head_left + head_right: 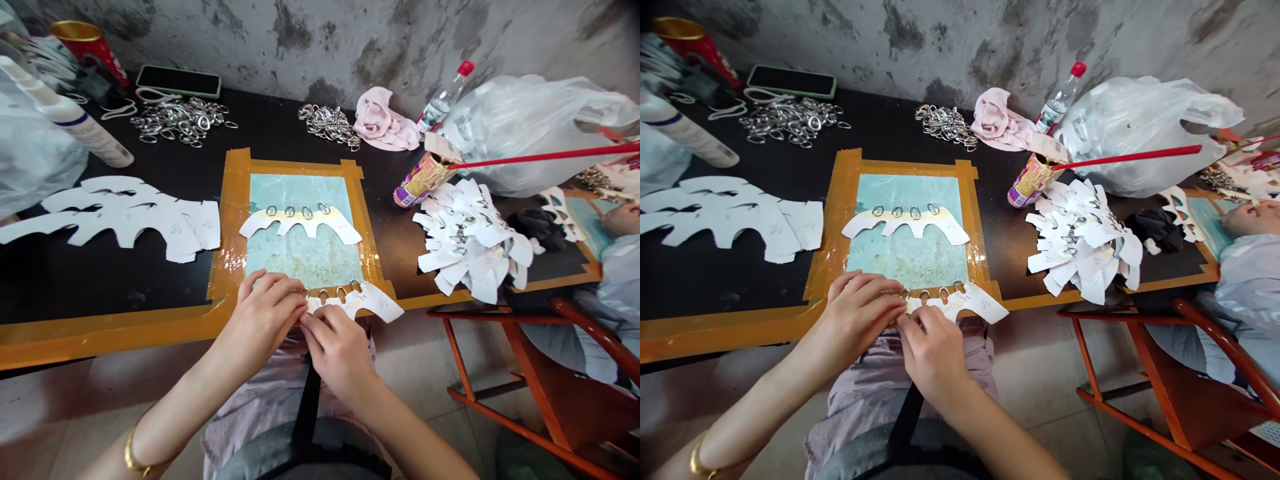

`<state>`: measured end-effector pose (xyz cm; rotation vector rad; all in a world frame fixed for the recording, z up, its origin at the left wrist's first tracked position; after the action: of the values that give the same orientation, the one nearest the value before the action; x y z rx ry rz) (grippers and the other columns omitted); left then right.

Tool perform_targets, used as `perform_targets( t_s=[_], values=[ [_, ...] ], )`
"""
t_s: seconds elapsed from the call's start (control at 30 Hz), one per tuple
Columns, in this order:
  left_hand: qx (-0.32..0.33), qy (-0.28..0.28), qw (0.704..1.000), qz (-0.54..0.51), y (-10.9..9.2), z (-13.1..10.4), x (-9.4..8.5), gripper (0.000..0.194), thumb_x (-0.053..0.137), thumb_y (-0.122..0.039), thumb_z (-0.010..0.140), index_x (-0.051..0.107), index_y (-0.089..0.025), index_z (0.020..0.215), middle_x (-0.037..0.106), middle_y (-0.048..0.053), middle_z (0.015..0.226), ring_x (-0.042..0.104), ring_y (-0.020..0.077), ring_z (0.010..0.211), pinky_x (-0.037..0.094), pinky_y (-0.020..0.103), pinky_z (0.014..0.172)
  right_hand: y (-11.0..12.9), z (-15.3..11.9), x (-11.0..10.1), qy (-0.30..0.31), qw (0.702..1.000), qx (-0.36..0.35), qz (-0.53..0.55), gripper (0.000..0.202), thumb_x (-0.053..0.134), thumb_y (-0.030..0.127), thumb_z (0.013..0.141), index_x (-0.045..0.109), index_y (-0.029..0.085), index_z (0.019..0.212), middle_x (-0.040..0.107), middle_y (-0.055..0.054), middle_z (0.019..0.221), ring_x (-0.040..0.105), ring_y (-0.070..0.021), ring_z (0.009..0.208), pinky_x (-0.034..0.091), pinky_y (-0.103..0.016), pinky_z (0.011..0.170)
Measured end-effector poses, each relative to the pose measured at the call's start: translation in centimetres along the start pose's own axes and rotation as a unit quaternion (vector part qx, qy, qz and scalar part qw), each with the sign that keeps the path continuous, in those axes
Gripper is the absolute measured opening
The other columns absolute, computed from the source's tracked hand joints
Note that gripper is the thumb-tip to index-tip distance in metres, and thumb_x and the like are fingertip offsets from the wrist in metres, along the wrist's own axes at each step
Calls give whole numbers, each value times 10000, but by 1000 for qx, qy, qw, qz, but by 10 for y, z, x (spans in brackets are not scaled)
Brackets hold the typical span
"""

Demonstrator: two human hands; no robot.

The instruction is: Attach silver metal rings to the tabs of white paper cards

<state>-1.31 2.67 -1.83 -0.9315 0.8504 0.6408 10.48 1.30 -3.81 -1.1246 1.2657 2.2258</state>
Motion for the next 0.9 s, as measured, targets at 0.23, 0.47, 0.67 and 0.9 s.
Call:
perform_targets(
  t_s=[0.23, 0.47, 0.67, 0.9],
  values=[
    [-17, -38, 999, -31, 5, -11, 3, 101, 619, -163, 882, 665, -223, 948, 662, 38, 1023, 547, 207, 980, 341, 425, 935, -24, 25, -17, -18, 985, 125, 116, 82, 575, 151, 890, 638, 163, 838, 658, -27, 787, 606, -144, 710, 464, -265, 656],
    [-50, -57, 995, -63, 7, -13, 3, 63, 646, -175, 868, 655, -231, 896, 660, 25, 1006, 531, 215, 1000, 329, 434, 909, -21, 37, 2, 89, 979, 181, 20, 88, 609, 172, 886, 641, 125, 819, 668, -69, 822, 634, -197, 751, 477, -322, 699],
    [-141, -29, 988, -61, 18, -10, 7, 55, 656, -233, 849, 614, -201, 865, 640, 50, 1056, 547, 231, 1015, 318, 435, 894, -20, 31, 3, 44, 990, 135, 20, 84, 618, 69, 821, 606, 146, 787, 641, -37, 769, 614, -168, 705, 472, -277, 656],
    [-180, 36, 981, -56, 24, -2, 9, 133, 652, -346, 829, 673, -227, 886, 590, 88, 1223, 486, 317, 1138, 323, 471, 866, -21, 18, -6, -42, 988, 63, 132, 66, 556, 142, 890, 594, 163, 841, 609, -23, 767, 575, -118, 667, 466, -219, 588]
  ],
)
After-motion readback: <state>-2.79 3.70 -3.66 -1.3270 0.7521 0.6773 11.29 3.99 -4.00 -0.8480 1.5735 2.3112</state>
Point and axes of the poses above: each hand's wrist, its own z-axis towards the middle knuckle, its own x-axis out of the palm, y = z × x, the point moved 7 cm from there along z, towards the middle knuckle
